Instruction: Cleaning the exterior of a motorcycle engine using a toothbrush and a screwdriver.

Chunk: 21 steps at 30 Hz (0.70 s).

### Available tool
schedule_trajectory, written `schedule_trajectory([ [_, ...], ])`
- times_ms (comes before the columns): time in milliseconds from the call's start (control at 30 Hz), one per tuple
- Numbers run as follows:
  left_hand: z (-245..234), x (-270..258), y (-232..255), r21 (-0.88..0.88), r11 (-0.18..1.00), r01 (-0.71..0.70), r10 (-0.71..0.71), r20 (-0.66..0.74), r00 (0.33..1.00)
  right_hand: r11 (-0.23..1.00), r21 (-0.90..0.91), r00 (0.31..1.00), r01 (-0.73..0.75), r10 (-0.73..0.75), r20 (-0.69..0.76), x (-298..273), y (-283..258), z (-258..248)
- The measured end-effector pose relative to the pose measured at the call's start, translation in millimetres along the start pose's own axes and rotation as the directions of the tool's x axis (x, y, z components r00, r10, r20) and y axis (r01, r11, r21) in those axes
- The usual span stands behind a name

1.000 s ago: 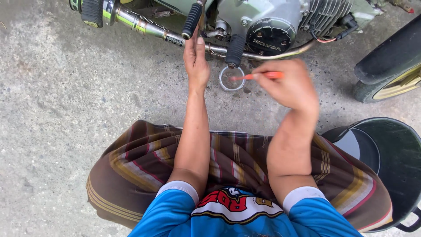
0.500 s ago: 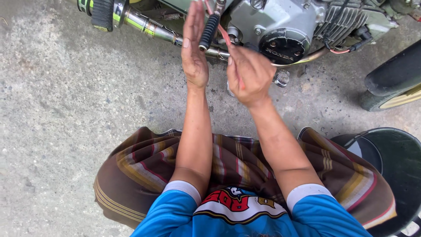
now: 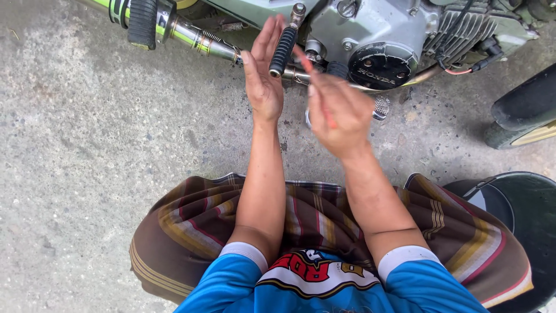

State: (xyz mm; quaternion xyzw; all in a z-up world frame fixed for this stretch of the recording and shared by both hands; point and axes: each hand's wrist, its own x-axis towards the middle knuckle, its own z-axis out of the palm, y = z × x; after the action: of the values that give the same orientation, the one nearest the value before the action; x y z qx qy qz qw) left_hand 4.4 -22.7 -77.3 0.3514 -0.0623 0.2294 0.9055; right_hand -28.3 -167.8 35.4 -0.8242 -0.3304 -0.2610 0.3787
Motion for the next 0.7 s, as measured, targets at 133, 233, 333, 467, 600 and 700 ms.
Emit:
schedule_trajectory([
  [133,5,-3,-3,0.249,0.962,-0.107,0.086,0.095,0.992,0.998,0.057,1.000,0.013,-0.013,-0.002,-1,13,-6],
  [233,-52,-15,-58,0.322,0.945,0.058,-0.060,-0.003,0.998,0.999,0.021,0.995,-0.036,0.034,0.098,-5,24,6],
  [333,-113,-29,-122,0.352,0.924,0.151,-0.091,-0.181,0.979,0.977,-0.206,0.963,-0.052,0.104,0.247,-7,30,10],
  [467,-71,-30,-101,0.490,0.824,0.286,-0.205,-0.212,0.955,0.980,-0.070,0.961,-0.184,0.195,0.196,2,41,-20],
  [600,-1,-14,-36,0.531,0.838,-0.123,0.139,0.011,0.990,0.773,0.416,0.864,-0.479,0.498,0.071,3,34,-41],
  [700,33,-9,-2,0.323,0.923,-0.209,0.196,0.075,0.978,0.671,0.604,0.849,-0.430,0.529,0.016,-15,13,-21],
])
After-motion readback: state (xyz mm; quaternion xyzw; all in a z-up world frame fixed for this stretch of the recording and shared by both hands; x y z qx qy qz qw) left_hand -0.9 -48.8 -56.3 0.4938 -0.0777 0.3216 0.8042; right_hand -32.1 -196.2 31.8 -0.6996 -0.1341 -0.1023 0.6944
